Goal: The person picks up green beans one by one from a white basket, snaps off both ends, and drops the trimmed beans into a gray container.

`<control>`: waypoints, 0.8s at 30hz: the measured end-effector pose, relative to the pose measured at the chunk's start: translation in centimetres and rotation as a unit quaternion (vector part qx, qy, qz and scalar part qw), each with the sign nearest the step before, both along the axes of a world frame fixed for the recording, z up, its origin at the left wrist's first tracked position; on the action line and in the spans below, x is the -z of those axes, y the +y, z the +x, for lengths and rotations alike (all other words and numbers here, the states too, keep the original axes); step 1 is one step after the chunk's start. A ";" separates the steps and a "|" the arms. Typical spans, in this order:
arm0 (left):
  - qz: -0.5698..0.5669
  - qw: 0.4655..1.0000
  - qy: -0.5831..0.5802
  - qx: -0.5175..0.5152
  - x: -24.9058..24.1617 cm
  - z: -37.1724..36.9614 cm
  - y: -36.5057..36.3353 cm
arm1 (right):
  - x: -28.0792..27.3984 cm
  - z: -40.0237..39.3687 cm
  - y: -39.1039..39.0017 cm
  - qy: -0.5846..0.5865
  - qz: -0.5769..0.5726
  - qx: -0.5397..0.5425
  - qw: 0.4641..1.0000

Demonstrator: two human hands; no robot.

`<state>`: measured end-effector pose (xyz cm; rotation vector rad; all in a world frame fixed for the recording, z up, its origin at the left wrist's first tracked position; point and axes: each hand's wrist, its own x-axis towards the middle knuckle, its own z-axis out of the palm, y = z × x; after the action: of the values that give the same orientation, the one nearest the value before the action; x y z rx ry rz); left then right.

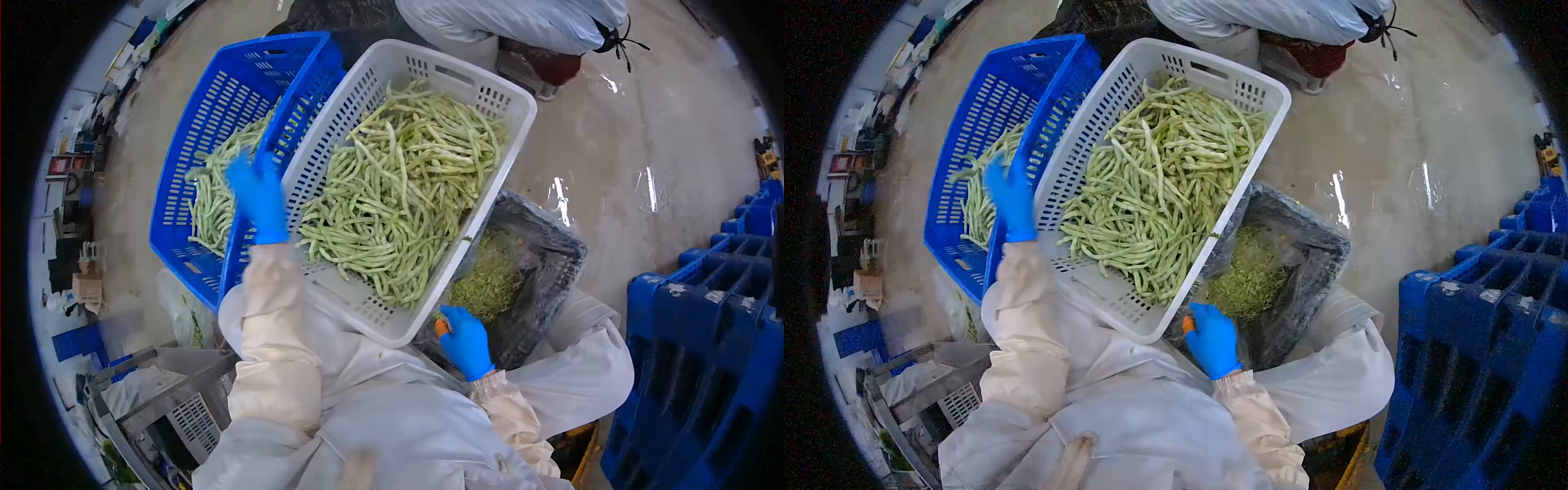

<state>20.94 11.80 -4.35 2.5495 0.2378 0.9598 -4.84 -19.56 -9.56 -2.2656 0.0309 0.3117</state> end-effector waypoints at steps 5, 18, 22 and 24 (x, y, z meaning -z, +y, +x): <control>-0.106 0.927 0.300 0.200 16.2 -0.1 -12.9 | 0.0 -0.1 0.0 0.007 -0.010 0.000 1.000; -0.191 0.927 0.314 0.068 23.6 1.5 -15.9 | 0.1 -1.1 0.2 -0.050 0.008 0.009 0.999; -0.272 0.885 0.352 0.140 24.8 1.8 -15.2 | 0.5 -0.9 -0.6 -0.045 0.006 0.019 0.999; -0.277 0.894 0.303 0.179 21.0 0.8 -15.3 | 0.1 -0.9 -1.1 -0.054 0.039 0.074 0.995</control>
<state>21.71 -3.50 -25.33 2.1566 0.1705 -0.0718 -5.73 -20.61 -9.64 -2.1859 0.1279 0.1106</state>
